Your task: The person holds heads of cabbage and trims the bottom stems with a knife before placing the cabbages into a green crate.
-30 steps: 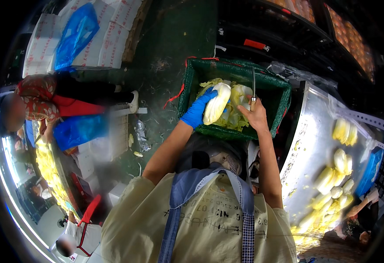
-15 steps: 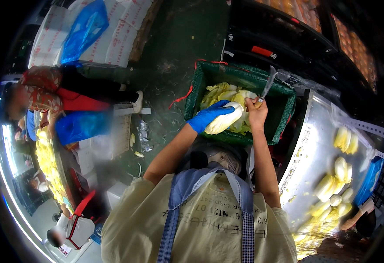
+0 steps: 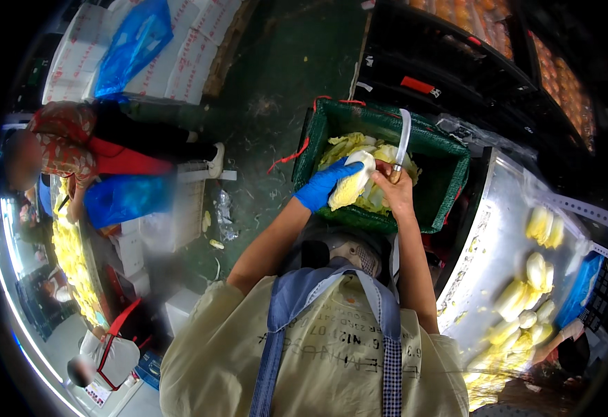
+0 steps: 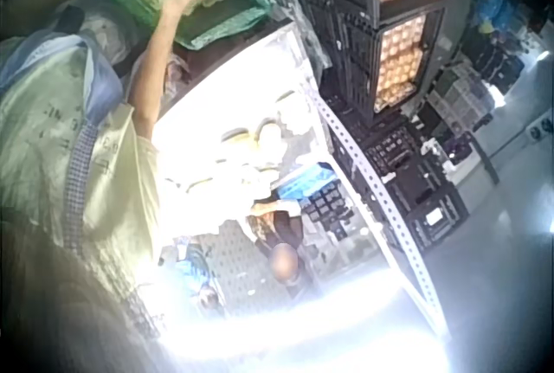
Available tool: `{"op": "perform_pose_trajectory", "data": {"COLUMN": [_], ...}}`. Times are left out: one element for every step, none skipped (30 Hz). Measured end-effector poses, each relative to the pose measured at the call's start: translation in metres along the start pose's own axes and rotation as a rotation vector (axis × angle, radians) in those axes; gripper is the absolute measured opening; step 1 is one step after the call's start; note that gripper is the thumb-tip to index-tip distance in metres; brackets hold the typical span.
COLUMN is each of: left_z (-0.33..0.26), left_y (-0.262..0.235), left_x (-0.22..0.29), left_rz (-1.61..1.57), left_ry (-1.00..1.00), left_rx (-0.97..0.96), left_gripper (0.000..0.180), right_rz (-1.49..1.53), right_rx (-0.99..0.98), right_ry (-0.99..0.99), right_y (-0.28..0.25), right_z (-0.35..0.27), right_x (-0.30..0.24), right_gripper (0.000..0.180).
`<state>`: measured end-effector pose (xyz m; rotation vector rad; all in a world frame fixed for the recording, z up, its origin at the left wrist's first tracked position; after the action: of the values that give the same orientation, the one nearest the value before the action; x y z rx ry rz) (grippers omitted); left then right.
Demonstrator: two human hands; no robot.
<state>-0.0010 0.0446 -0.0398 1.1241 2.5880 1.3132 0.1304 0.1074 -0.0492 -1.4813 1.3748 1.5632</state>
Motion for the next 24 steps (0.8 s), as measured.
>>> {"op": "perform_pose_trajectory", "data": {"left_z": [-0.002, -0.002, 0.001, 0.005, 0.007, 0.009, 0.01, 0.01, 0.01, 0.008, 0.006, 0.004, 0.0, -0.002, -0.001, 0.001, 0.002, 0.002, -0.001, -0.003, -0.002, 0.0, 0.001, 0.002], "left_y": [0.004, 0.006, 0.004, 0.0, -0.003, -0.007, -0.009, -0.011, -0.011, -0.01, -0.008, -0.005, -0.002, 0.001, -0.002, -0.004, -0.006, -0.007, -0.008, -0.007, -0.004, -0.001, 0.0, -0.003], "left_x": [0.003, 0.005, 0.004, 0.004, 0.004, 0.003, 0.003, 0.003, 0.002, 0.002, 0.002, 0.0, -0.002, -0.005, -0.008, -0.012, -0.015, -0.016, -0.015, -0.015, -0.012, -0.01, -0.007, -0.006], "left_rz": [0.092, 0.184, 0.211, 0.236, 0.262, 0.278, 0.296, 0.314, 0.308, 0.303, 0.297, 0.232, 0.167, 0.103, 0.063, 0.023, -0.017, -0.046, -0.075, -0.104, -0.177, -0.25, -0.324, -0.297], "left_ry": [0.029, 0.058, 0.05, 0.044, 0.038, 0.042, 0.044, 0.046, 0.032, 0.018, 0.004, -0.042, -0.086, -0.13, -0.156, -0.182, -0.208, -0.227, -0.245, -0.263, -0.23, -0.195, -0.159, -0.142], "left_rx": [0.017, 0.033, 0.043, 0.056, 0.069, 0.1, 0.129, 0.158, 0.153, 0.149, 0.144, 0.103, 0.063, 0.023, 0.009, -0.007, -0.023, -0.045, -0.066, -0.086, -0.091, -0.094, -0.098, -0.15], "left_gripper": [0.04, 0.041, 0.041, 0.042, 0.042, 0.042, 0.042, 0.042, 0.042, 0.042, 0.041, 0.041, 0.041, 0.041, 0.042, 0.042, 0.043, 0.043, 0.044, 0.045, 0.045, 0.046, 0.046, 0.046], "right_rz": [-0.062, -0.124, -0.186, -0.055, -0.104, -0.153, -0.202, -0.179, -0.155, -0.131, -0.137, -0.143, -0.148, -0.173, -0.198, -0.225, -0.294, -0.364, -0.431, -0.378, -0.324, -0.269, -0.27, -0.27], "right_rx": [-0.006, -0.012, -0.018, 0.011, 0.021, 0.032, 0.046, 0.059, 0.072, 0.085, 0.094, 0.103, 0.11, 0.133, 0.155, 0.178, 0.189, 0.2, 0.211, 0.242, 0.272, 0.299, 0.264, 0.228], "right_ry": [-0.002, -0.005, -0.007, -0.08, -0.09, -0.101, -0.113, -0.114, -0.114, -0.116, -0.136, -0.155, -0.176, -0.171, -0.166, -0.162, -0.179, -0.196, -0.212, -0.143, -0.074, -0.005, 0.039, 0.083], "right_y": [-0.001, -0.002, -0.004, 0.004, 0.003, 0.001, -0.002, -0.003, -0.005, -0.006, -0.008, -0.01, -0.01, -0.011, -0.011, -0.012, -0.014, -0.018, -0.02, -0.025, -0.032, -0.034, -0.031, -0.029], "right_z": [0.0, 0.0, 0.0, 0.0, 0.0, 0.001, 0.002, 0.003, 0.003, 0.003, 0.004, 0.005, 0.006, 0.007, 0.007, 0.007, 0.008, 0.009, 0.009, 0.008, 0.006, 0.003, 0.001, -0.001], "right_x": [0.004, 0.011, 0.015, 0.009, 0.008, 0.008, 0.007, 0.008, 0.01, 0.011, 0.009, 0.007, 0.005, 0.006, 0.006, 0.006, 0.007, 0.011, 0.011, 0.015, 0.018, 0.018, 0.018, 0.017], "right_gripper": [0.027, 0.028, 0.028, 0.029, 0.027, 0.026, 0.024, 0.021, 0.019, 0.017, 0.017, 0.017, 0.018, 0.018, 0.018, 0.018, 0.018, 0.019, 0.019, 0.02, 0.021, 0.022, 0.023, 0.024]}}
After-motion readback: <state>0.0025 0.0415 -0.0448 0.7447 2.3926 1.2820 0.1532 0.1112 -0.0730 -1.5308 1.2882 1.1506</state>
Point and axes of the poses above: each hand's wrist, its own z-axis towards the middle knuckle, its own y-axis out of the palm, x = y × z, the point moved 6 cm from there along z, towards the middle knuckle, and after that the axes turned 11 degrees about -y, right-handed, at the moved point
